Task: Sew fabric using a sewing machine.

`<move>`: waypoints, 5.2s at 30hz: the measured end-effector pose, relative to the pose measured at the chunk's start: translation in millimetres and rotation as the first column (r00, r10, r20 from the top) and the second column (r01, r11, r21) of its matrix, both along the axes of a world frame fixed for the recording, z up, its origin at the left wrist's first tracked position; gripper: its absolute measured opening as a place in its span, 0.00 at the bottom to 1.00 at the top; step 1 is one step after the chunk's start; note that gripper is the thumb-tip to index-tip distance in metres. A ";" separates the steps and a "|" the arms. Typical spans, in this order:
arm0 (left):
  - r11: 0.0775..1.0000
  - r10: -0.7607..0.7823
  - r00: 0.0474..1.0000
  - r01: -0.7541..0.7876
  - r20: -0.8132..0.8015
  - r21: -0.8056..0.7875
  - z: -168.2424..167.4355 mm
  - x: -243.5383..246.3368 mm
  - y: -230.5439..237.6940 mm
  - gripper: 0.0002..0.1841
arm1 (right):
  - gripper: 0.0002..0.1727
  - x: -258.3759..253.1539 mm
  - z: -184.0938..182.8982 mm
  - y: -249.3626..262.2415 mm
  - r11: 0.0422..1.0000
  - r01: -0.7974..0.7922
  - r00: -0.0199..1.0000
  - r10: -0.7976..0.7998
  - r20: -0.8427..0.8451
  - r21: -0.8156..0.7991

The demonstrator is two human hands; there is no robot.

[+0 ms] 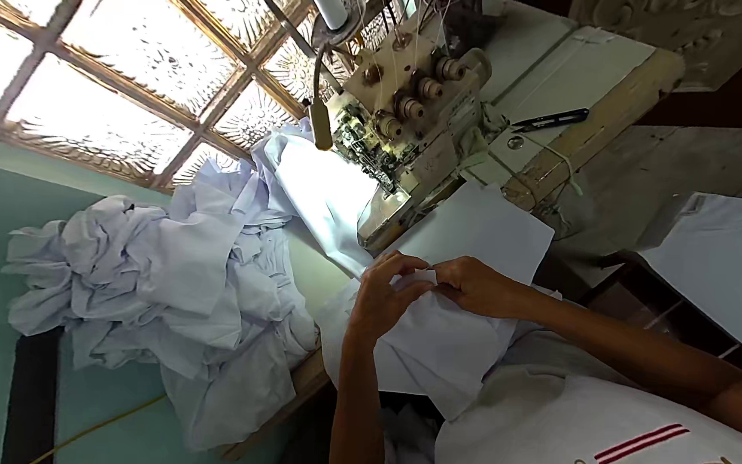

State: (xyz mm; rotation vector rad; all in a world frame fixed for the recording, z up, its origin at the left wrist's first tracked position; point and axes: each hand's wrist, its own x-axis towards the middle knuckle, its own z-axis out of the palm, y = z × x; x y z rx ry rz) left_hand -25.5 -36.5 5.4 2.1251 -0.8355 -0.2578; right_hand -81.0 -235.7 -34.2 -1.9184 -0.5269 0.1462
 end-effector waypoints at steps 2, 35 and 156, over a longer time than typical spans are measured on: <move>0.996 0.059 0.998 -0.058 0.011 -0.067 -4.6 -2.0 -2.3 0.06 | 0.13 2.0 -1.9 -1.3 1.000 0.008 1.000 -0.008 -0.007 -0.005; 0.644 0.097 0.953 -0.281 -0.288 -0.712 -2.6 3.4 33.9 0.05 | 0.20 -36.3 15.6 -13.2 0.975 0.216 0.971 -0.210 0.118 -0.045; 0.605 0.774 0.624 -0.779 0.107 0.161 -45.8 -22.2 104.3 0.17 | 0.05 56.6 -26.1 -84.3 0.596 0.689 0.711 -0.449 0.541 -0.412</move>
